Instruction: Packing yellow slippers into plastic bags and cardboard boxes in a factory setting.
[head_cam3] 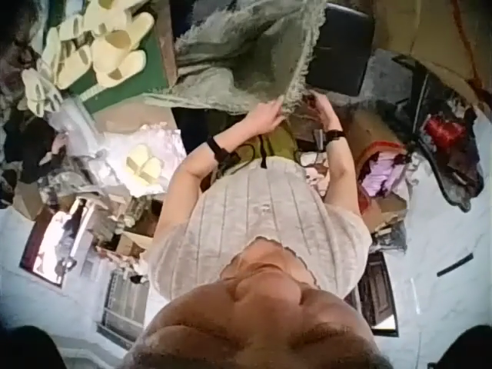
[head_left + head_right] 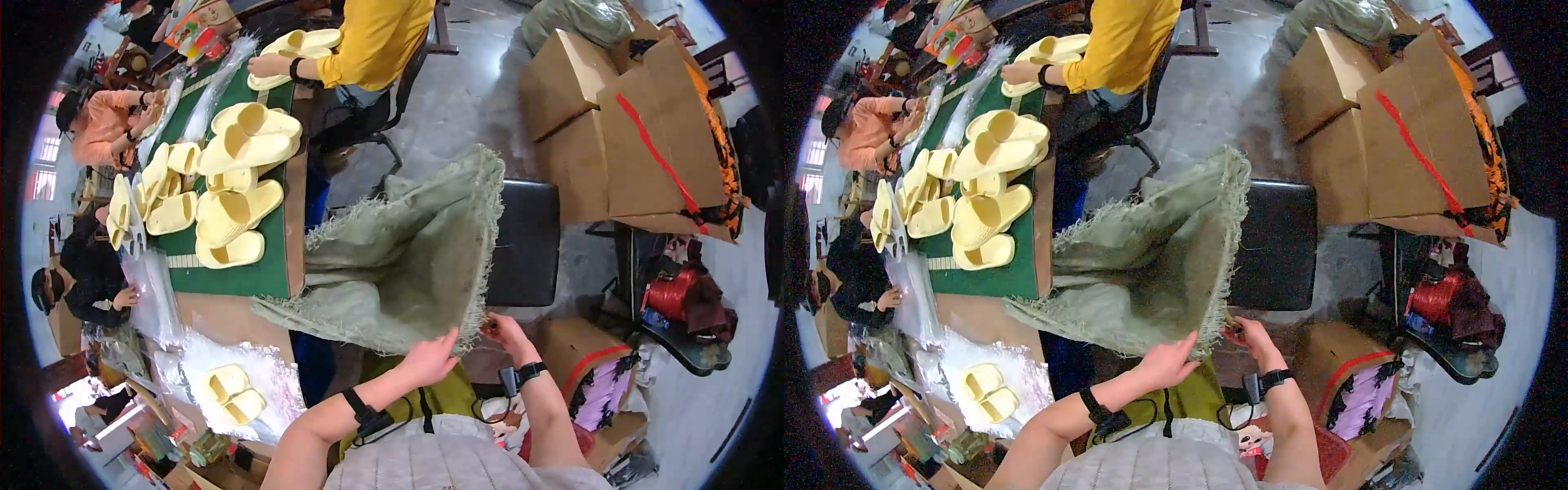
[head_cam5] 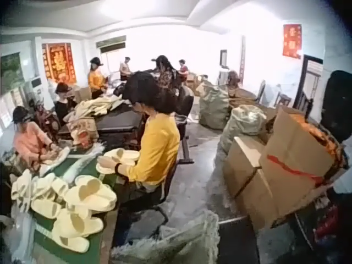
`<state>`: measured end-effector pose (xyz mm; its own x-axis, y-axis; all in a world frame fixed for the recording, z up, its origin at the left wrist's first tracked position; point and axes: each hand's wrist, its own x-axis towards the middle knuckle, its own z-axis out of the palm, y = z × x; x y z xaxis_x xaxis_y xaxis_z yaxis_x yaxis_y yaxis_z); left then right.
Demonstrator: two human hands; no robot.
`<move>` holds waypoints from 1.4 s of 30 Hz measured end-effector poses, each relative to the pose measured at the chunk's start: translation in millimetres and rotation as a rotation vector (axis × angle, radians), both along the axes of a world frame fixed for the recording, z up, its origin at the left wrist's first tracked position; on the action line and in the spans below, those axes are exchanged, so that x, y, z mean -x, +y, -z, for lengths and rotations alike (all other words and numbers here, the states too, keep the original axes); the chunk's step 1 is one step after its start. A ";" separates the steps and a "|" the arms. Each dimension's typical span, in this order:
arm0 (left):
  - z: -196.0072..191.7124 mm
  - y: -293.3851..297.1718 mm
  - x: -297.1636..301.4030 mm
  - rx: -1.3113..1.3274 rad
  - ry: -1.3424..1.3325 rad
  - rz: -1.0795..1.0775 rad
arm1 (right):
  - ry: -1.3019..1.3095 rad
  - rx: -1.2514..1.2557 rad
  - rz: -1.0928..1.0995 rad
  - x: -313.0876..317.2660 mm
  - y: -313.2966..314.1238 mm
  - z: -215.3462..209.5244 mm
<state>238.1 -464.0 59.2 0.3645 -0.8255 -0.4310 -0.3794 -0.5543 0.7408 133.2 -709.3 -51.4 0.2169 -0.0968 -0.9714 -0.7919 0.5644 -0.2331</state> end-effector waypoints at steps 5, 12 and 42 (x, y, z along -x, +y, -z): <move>-3.3 11.5 3.8 0.075 -0.011 -0.095 | -0.068 0.062 0.014 -71.5 66.8 -53.5; 23.7 5.4 11.5 -0.043 -0.033 -0.085 | -0.042 0.324 -0.375 -7.8 48.3 32.9; -37.4 365.5 176.8 0.158 0.398 -1.933 | -0.338 0.534 -1.873 -126.0 24.6 -16.1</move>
